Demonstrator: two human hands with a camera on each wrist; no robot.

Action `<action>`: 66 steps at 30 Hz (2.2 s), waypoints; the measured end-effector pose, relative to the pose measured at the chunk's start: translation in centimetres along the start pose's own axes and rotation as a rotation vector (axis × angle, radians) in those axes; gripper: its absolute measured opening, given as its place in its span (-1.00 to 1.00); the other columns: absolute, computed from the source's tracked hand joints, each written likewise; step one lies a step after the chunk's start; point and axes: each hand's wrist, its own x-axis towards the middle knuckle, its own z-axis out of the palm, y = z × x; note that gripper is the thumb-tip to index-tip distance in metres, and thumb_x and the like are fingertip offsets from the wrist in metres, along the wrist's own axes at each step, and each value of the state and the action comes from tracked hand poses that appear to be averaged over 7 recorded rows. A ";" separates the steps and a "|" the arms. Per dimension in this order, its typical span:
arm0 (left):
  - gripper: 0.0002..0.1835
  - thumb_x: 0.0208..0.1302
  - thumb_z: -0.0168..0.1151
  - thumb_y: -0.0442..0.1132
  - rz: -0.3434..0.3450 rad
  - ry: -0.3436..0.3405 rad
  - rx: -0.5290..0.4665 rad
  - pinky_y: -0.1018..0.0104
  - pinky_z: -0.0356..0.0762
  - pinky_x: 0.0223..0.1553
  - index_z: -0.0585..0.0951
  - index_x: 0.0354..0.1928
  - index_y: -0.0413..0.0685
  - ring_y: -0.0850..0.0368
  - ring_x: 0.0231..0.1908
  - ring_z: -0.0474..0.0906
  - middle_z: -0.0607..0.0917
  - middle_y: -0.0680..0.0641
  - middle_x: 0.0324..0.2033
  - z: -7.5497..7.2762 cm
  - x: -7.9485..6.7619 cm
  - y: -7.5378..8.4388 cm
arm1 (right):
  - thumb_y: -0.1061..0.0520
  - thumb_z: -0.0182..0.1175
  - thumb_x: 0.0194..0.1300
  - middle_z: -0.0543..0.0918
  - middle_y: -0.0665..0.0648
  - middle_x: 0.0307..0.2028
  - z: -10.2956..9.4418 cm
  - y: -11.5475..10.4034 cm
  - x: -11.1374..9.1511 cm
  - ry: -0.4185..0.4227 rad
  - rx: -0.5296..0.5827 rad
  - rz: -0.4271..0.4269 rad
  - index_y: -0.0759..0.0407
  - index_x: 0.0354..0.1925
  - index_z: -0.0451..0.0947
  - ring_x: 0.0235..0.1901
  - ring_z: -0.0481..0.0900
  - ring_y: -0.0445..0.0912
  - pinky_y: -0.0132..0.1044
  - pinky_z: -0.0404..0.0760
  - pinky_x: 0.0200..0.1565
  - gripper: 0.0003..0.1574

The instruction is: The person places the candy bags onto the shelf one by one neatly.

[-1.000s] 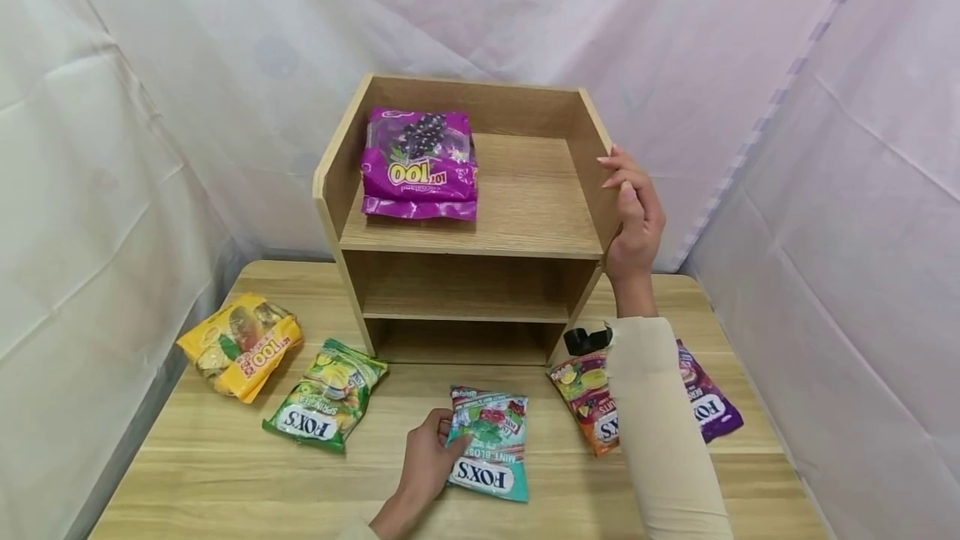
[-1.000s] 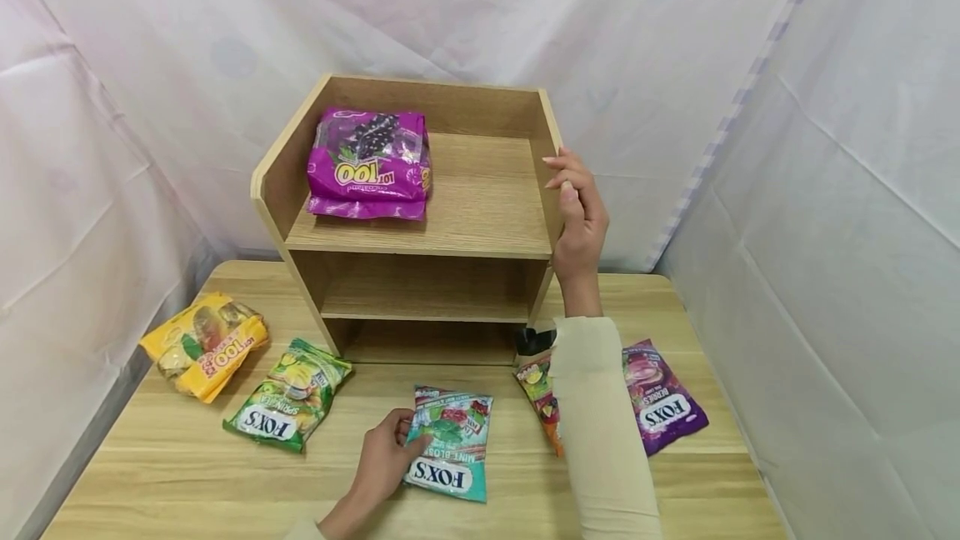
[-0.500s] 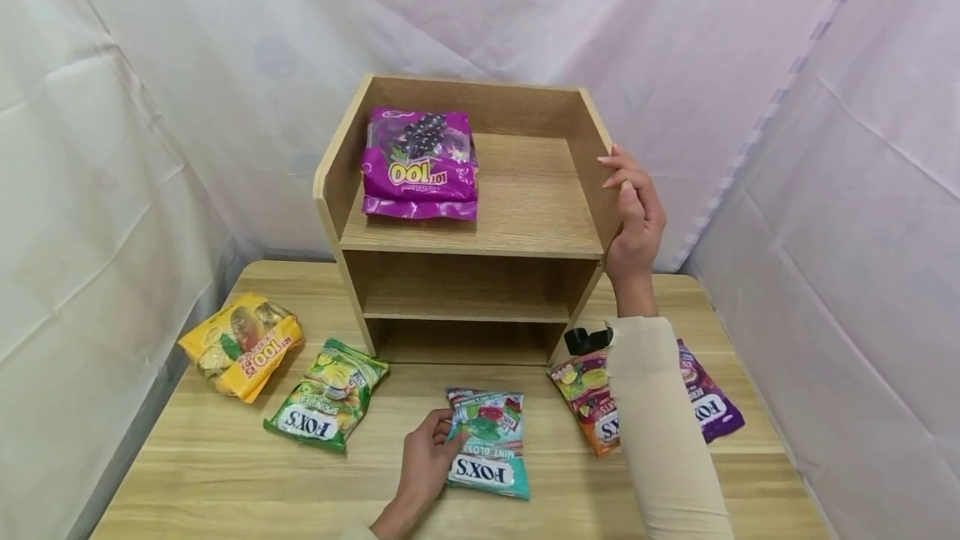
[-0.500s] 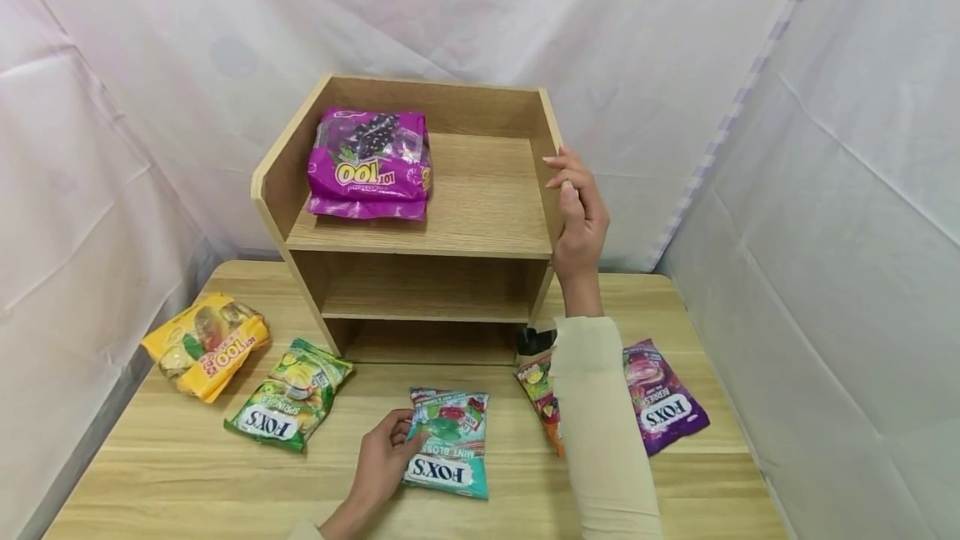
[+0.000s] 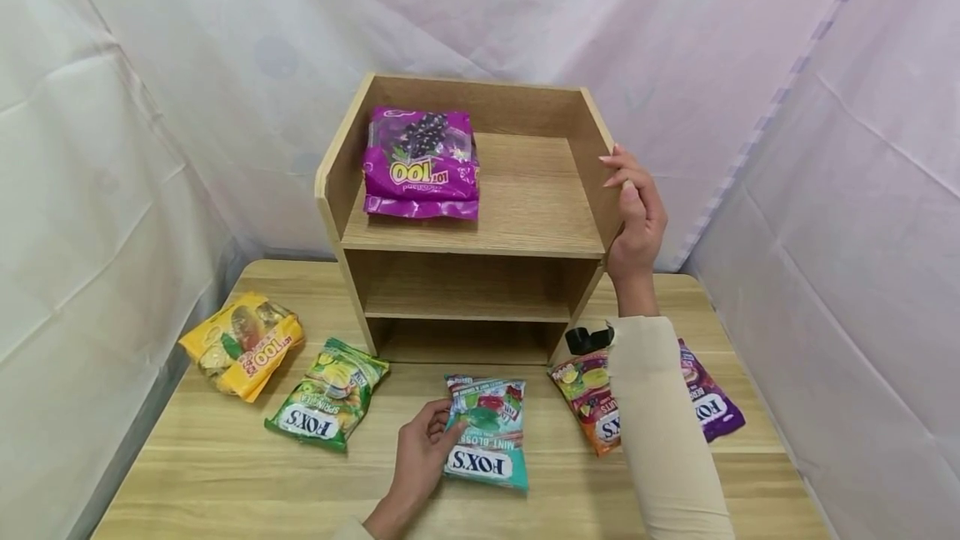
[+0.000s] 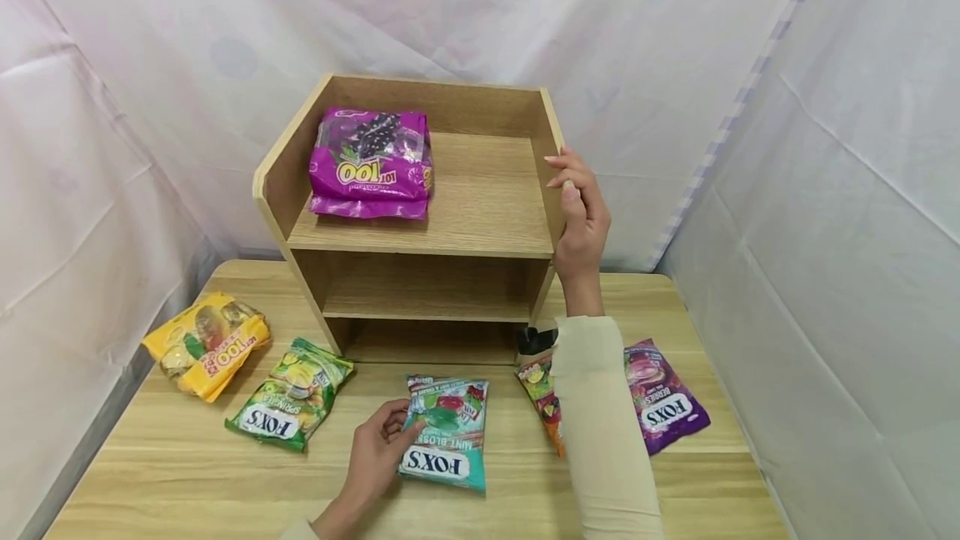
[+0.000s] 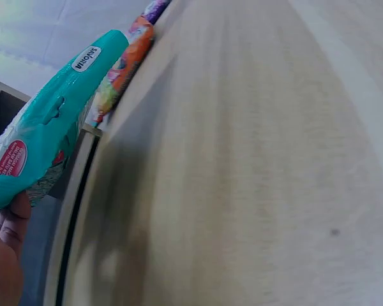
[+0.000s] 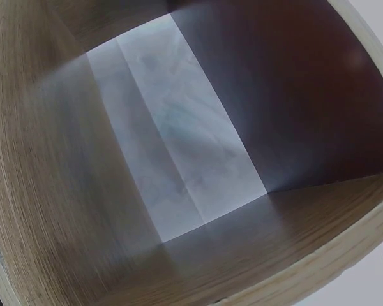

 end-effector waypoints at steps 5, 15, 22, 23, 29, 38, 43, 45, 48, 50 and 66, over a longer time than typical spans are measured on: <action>-0.71 0.13 0.33 -0.49 0.035 0.021 -0.009 0.41 0.59 -0.43 0.57 -0.08 -0.38 0.11 -0.42 0.60 0.67 -0.14 -0.39 -0.5 0.0 2.4 | 0.28 -0.21 0.26 0.58 0.40 -0.12 -0.1 0.0 0.0 -0.001 -0.005 -0.001 0.65 -0.41 0.28 0.22 0.30 0.33 0.02 0.14 0.32 -0.66; -0.72 0.13 0.32 -0.49 0.137 0.063 -0.073 0.36 0.63 -0.37 0.58 -0.09 -0.37 0.09 -0.38 0.63 0.67 -0.13 -0.37 -1.9 0.4 4.8 | 0.30 -0.21 0.26 0.59 0.38 -0.12 -0.1 0.0 0.1 0.002 -0.004 -0.006 0.65 -0.41 0.28 0.22 0.34 0.25 0.01 0.16 0.32 -0.67; -0.73 0.11 0.31 -0.55 0.241 0.077 -0.099 0.34 0.64 -0.37 0.58 -0.12 -0.40 0.12 -0.41 0.63 0.67 -0.19 -0.38 -2.3 0.5 7.3 | 0.32 -0.22 0.26 0.59 0.38 -0.12 -0.1 0.0 0.1 -0.002 -0.006 -0.016 0.65 -0.41 0.28 0.23 0.34 0.24 0.03 0.15 0.32 -0.68; -0.73 0.10 0.30 -0.56 0.255 0.080 -0.103 0.35 0.64 -0.37 0.58 -0.12 -0.40 0.13 -0.41 0.63 0.67 -0.19 -0.38 -2.4 0.5 7.5 | 0.32 -0.22 0.26 0.59 0.38 -0.12 -0.1 0.0 0.1 -0.003 -0.007 -0.013 0.65 -0.41 0.28 0.23 0.34 0.24 0.02 0.15 0.32 -0.68; -0.71 0.08 0.26 -0.63 0.353 0.097 -0.141 0.40 0.62 -0.40 0.57 -0.11 -0.41 0.16 -0.40 0.61 0.66 -0.24 -0.38 -2.4 0.3 9.3 | 0.31 -0.22 0.26 0.60 0.36 -0.12 -0.1 0.0 0.1 -0.004 -0.002 -0.010 0.64 -0.41 0.28 0.23 0.33 0.25 0.02 0.15 0.33 -0.68; -0.66 0.02 0.22 -0.73 0.501 0.099 -0.157 0.47 0.54 -0.49 0.56 -0.10 -0.49 0.22 -0.44 0.57 0.63 -0.30 -0.42 -2.6 1.3 10.0 | 0.29 -0.21 0.27 0.60 0.37 -0.12 -0.1 0.1 0.1 0.002 0.000 -0.012 0.65 -0.41 0.28 0.22 0.33 0.26 0.01 0.16 0.32 -0.66; -0.64 0.03 0.25 -0.69 0.561 0.096 -0.176 0.44 0.40 -0.63 0.57 -0.07 -0.42 0.23 -0.49 0.53 0.63 -0.30 -0.43 -2.8 2.2 10.3 | 0.30 -0.21 0.27 0.60 0.37 -0.12 -0.1 0.1 0.1 -0.002 -0.001 -0.012 0.65 -0.41 0.29 0.22 0.32 0.29 0.01 0.15 0.32 -0.67; -0.65 0.05 0.26 -0.67 0.583 0.096 -0.176 0.42 0.38 -0.66 0.58 -0.06 -0.39 0.23 -0.50 0.52 0.63 -0.29 -0.43 -2.8 2.6 10.7 | 0.31 -0.22 0.26 0.59 0.38 -0.12 0.0 0.1 0.2 -0.002 0.000 -0.015 0.64 -0.41 0.29 0.22 0.30 0.33 0.02 0.15 0.32 -0.67; -0.66 0.08 0.27 -0.62 0.601 0.097 -0.169 0.42 0.38 -0.67 0.59 -0.05 -0.36 0.22 -0.49 0.53 0.64 -0.28 -0.41 -2.8 3.0 11.5 | 0.31 -0.22 0.26 0.59 0.39 -0.13 0.0 0.1 0.2 0.000 0.001 -0.020 0.64 -0.41 0.29 0.21 0.29 0.37 0.03 0.15 0.32 -0.68; -0.67 0.10 0.28 -0.60 0.610 0.092 -0.174 0.41 0.39 -0.66 0.59 -0.05 -0.35 0.21 -0.49 0.54 0.64 -0.27 -0.41 -2.7 3.3 12.0 | 0.31 -0.22 0.25 0.59 0.38 -0.13 0.0 0.1 0.2 0.001 0.000 -0.020 0.63 -0.41 0.29 0.21 0.30 0.34 0.03 0.16 0.32 -0.68; -0.67 0.11 0.29 -0.58 0.617 0.079 -0.162 0.44 0.43 -0.64 0.61 -0.05 -0.28 0.18 -0.46 0.57 0.67 -0.17 -0.37 -1.7 5.1 15.4 | 0.30 -0.22 0.26 0.59 0.38 -0.11 -0.1 0.1 0.0 -0.007 -0.022 -0.010 0.62 -0.40 0.31 0.23 0.33 0.23 0.01 0.15 0.33 -0.68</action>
